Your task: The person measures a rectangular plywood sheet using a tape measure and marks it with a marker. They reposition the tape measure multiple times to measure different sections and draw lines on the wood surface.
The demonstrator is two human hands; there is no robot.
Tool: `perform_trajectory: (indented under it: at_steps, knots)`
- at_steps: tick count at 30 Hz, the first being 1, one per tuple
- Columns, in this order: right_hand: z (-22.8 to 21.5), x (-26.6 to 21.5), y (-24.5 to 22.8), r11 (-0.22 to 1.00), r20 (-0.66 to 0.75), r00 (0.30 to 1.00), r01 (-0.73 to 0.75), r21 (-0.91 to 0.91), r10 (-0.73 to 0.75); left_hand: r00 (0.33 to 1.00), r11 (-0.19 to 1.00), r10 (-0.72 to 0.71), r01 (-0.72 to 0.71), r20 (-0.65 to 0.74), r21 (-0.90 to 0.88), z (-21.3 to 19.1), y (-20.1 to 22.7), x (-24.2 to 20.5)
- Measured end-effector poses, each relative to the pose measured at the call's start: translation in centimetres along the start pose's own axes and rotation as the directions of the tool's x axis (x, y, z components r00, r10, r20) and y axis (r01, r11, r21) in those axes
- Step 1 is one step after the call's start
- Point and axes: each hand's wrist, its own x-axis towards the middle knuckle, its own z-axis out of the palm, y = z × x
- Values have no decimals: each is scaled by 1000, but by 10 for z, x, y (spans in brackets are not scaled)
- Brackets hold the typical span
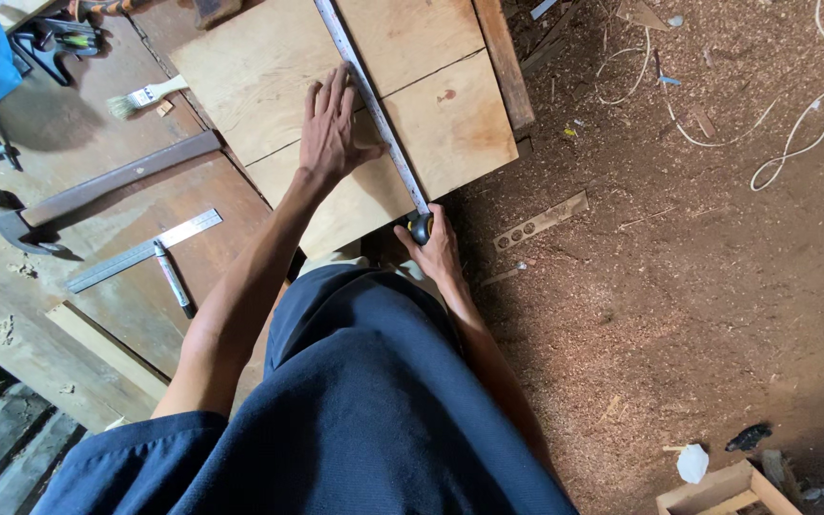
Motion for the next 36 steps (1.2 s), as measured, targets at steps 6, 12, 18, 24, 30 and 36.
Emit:
perform_trajectory:
  at_steps: [6,12,18,24,30,36]
  knots:
    - [3,6,-1,998,-29,998,-53,-14,53,999,999,-33,32,37,32,4,-1,3]
    - [7,10,3,991,-68,990,-119,61,123,999,999,-26,24,32,42,6,-3,2]
    - [9,12,4,968,3,979,-202,150,203,998,998,-36,34,49,53,6,-1,3]
    - [9,12,13,978,-11,986,-165,130,167,999,1000,-30,30,22,9,6,0,-1]
    - [6,12,16,974,29,979,-204,95,202,1000,999,-18,17,-21,-27,2,6,-6]
    - [3,13,12,983,6,989,-148,109,148,999,996,22,-19,32,-83,-7,22,-23]
